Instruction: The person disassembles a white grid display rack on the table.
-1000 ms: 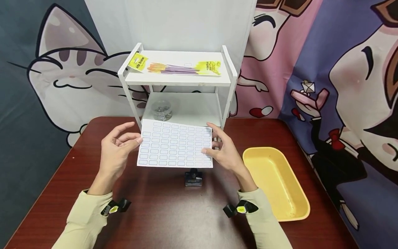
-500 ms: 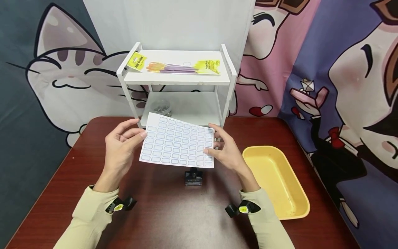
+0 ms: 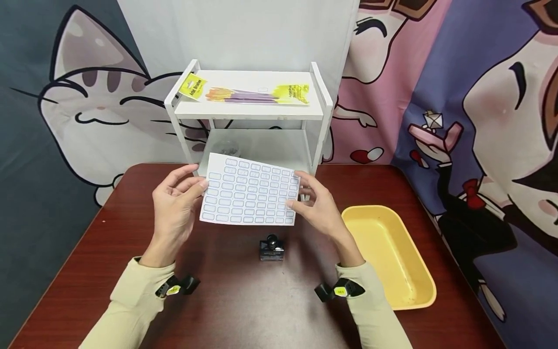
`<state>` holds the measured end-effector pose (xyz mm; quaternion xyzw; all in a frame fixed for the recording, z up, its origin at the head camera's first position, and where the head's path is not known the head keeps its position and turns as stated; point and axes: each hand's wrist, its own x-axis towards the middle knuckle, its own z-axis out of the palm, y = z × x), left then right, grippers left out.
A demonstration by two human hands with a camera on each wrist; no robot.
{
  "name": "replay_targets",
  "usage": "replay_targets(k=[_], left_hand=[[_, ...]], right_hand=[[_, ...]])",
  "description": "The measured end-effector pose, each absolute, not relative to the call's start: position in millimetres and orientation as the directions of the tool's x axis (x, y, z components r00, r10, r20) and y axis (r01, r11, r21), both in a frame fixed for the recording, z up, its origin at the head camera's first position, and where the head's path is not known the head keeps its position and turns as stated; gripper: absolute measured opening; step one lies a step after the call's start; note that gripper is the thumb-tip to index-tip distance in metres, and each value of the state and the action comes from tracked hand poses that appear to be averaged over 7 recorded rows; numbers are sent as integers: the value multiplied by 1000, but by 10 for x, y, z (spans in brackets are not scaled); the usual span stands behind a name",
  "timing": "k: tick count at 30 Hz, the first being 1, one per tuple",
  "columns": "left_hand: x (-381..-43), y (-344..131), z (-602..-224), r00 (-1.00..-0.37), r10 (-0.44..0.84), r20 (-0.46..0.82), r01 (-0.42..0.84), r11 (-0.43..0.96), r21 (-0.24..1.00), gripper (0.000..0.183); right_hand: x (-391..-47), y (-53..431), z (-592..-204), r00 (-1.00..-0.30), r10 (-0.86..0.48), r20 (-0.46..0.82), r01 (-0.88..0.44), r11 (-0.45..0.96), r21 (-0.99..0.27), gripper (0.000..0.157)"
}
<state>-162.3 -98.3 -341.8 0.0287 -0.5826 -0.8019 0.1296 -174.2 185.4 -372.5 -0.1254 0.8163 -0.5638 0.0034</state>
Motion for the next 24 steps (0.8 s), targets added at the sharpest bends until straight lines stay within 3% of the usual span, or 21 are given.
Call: replay_targets(k=[8,10,13,17,24], left_hand=[[-1636,-870,-3401,-957,-265,116,205,-341,917,35],[-1639,-832,-3388,-955,-266,129,220,-351,910,36],[-1643,-776,-3370,-956,-258,140,230,-360,904,36],[-1643,-705,-3346,-955,-254,155,245,-374,894,37],[-1633,-563,-3319,-949,-241,203,288,-400,870,36]], right_hand=[[-1757,1804,-3607,-951,-47,304,-297,399,-868,52],[-1743,1741,-3567,-904,12,428,-400,334,-853,44],[-1704,1602,-3463,-776,62,628,-598,244,-763,31],[-1663,1401,-3307,-649,-11,760,-740,241,-628,24],[-1637,1130,-3228,-628,-160,761,-759,341,-555,23]])
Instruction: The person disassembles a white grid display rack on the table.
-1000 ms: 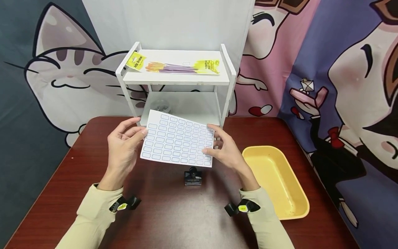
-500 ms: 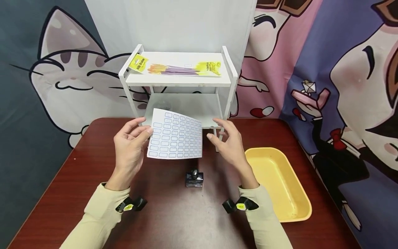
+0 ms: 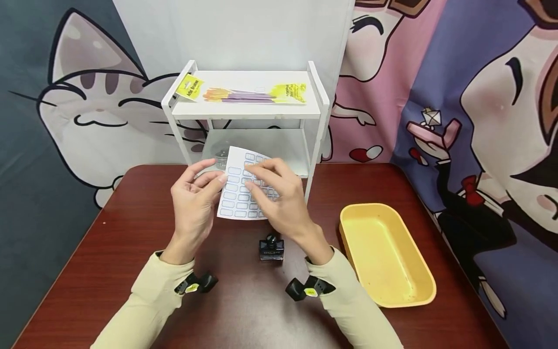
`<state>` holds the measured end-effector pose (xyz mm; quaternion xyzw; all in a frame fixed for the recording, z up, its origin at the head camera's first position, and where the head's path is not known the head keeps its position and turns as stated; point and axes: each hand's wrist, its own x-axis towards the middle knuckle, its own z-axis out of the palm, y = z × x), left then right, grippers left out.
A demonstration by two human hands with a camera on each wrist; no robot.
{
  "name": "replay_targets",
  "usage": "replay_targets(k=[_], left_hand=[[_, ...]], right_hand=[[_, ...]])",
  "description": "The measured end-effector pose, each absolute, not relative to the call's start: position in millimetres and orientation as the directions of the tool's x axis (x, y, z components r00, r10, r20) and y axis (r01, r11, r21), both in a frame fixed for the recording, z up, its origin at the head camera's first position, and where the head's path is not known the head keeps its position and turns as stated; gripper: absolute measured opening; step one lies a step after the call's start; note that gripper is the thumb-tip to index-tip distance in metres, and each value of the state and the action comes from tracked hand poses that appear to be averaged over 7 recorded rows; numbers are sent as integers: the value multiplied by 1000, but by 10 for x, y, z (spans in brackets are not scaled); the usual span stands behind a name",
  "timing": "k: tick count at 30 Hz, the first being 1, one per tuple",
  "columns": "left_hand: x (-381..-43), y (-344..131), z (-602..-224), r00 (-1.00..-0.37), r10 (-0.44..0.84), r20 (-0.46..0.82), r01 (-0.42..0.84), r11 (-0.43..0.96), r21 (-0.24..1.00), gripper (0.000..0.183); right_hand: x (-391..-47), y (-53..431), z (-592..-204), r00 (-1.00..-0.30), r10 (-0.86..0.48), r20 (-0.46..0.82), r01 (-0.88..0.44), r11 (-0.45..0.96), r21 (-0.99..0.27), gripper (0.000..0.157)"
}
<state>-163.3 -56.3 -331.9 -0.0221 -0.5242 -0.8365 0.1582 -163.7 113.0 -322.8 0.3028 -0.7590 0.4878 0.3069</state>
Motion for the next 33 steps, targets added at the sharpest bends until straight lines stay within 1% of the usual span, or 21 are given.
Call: replay_targets(k=[3,13,19,25,33], left_hand=[[-1630,-519,-3318,-949,-236,208,290,-408,866,36],[-1627,-436,-3296,-947,-248,205,299,-436,849,32],[-1631,-415,-3313,-956,-233,179,267,-441,857,32],[-1624,-416,-3321,-972,-186,143,214,-453,865,30],[-1622,-420,-3337,-980,-158,124,186,-482,856,31]], right_hand=[[-1644,1062,-3246,-638,-173,750,-751,354,-557,24],[-1666,1018,-3298,-663,-143,734,-721,385,-576,27],[-1663,991,-3323,-683,-137,718,-701,398,-591,28],[-1669,986,-3337,-683,-139,717,-697,415,-584,26],[-1682,994,-3350,-682,-123,721,-696,409,-590,25]])
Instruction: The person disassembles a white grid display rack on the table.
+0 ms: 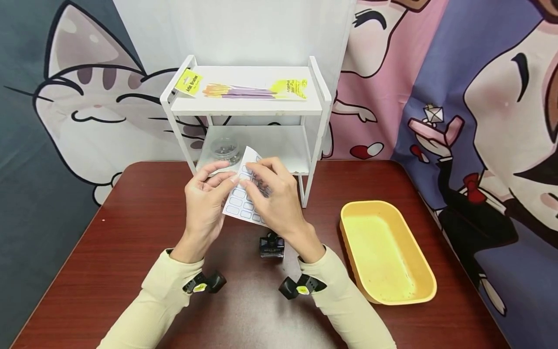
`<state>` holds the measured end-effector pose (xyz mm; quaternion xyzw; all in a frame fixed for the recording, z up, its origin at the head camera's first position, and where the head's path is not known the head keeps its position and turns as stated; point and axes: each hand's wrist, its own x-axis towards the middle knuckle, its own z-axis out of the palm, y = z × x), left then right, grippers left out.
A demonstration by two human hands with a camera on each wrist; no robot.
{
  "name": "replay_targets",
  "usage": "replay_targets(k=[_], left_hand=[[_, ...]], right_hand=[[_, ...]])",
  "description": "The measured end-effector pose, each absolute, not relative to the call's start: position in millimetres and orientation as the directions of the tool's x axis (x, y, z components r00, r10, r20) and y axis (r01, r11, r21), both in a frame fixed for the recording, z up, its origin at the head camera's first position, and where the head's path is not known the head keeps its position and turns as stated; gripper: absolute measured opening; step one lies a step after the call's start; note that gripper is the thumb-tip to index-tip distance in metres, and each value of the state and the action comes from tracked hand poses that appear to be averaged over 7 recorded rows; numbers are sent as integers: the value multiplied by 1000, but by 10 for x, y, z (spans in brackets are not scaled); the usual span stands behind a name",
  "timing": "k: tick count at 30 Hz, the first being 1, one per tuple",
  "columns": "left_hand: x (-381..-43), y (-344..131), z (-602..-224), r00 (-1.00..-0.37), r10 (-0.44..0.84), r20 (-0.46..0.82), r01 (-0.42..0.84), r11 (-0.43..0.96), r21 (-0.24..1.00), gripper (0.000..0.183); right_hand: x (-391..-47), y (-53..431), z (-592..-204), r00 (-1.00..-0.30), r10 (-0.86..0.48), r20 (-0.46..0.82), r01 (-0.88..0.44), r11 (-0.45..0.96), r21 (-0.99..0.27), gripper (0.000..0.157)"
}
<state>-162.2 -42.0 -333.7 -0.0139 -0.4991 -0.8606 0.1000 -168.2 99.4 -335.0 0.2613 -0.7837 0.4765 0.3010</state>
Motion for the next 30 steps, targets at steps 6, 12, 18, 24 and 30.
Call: replay_targets(k=[6,12,18,24,30], left_hand=[[-1632,-415,-3339,-985,-146,93,156,-514,843,30],[-1623,-388,-3335,-984,-163,73,149,-528,836,26],[-1636,-398,-3340,-982,-171,86,163,-510,845,28],[-1648,-404,-3324,-983,-159,89,158,-503,850,31],[-1656,-405,-3317,-987,-141,81,142,-505,851,31]], right_hand=[[-1680,993,-3351,-692,-114,713,-685,414,-599,25],[-1670,975,-3351,-703,-104,704,-673,417,-611,27],[-1670,976,-3360,-718,-115,687,-665,407,-626,25],[-1660,976,-3355,-753,-122,646,-638,373,-673,26],[-1662,977,-3345,-774,-125,621,-621,341,-706,23]])
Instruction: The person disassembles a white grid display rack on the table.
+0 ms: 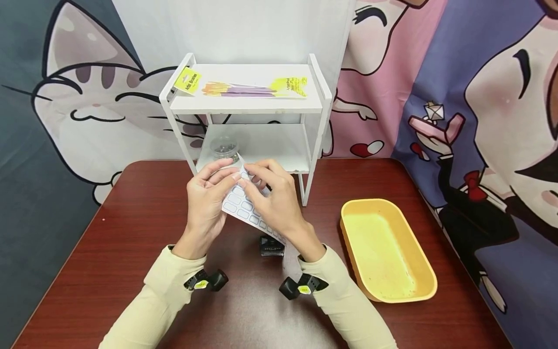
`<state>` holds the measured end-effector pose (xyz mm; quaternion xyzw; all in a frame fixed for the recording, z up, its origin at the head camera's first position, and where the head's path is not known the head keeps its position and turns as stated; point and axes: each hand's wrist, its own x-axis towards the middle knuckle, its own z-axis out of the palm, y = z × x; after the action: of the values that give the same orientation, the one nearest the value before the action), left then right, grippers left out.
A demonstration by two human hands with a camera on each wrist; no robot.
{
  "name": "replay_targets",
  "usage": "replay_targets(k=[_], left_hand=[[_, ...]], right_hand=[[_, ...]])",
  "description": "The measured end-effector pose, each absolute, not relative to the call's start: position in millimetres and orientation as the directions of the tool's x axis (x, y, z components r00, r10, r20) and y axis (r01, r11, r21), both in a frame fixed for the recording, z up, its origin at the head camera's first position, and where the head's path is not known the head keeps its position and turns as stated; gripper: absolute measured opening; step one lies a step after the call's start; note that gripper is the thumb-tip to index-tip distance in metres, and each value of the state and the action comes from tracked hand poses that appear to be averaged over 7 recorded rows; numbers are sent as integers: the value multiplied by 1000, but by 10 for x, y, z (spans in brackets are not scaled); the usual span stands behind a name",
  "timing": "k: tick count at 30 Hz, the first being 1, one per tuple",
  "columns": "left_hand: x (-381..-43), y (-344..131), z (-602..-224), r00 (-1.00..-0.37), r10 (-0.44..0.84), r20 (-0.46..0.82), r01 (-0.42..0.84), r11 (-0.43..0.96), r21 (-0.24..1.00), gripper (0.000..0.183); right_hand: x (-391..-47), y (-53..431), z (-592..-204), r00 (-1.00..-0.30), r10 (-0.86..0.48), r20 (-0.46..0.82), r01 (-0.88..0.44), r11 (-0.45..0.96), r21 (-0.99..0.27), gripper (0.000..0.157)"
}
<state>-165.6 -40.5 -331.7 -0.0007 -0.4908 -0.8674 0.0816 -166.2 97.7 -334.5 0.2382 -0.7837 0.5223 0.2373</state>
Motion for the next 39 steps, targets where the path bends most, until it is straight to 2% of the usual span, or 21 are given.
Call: replay_targets(k=[9,17,28,39], left_hand=[[-1668,-405,-3328,-991,-94,100,135,-533,836,36],[-1655,-385,-3330,-988,-79,135,156,-497,854,39],[-1656,-376,-3332,-982,-68,177,188,-466,865,47],[-1675,-376,-3358,-974,-82,210,225,-420,879,50]], right_hand=[[-1659,997,-3317,-797,-119,593,-598,299,-744,17],[-1641,1026,-3276,-814,-121,568,-575,300,-761,15],[-1677,1053,-3258,-836,-131,533,-548,227,-805,13],[-1700,1075,-3235,-825,-137,548,-563,281,-778,13]])
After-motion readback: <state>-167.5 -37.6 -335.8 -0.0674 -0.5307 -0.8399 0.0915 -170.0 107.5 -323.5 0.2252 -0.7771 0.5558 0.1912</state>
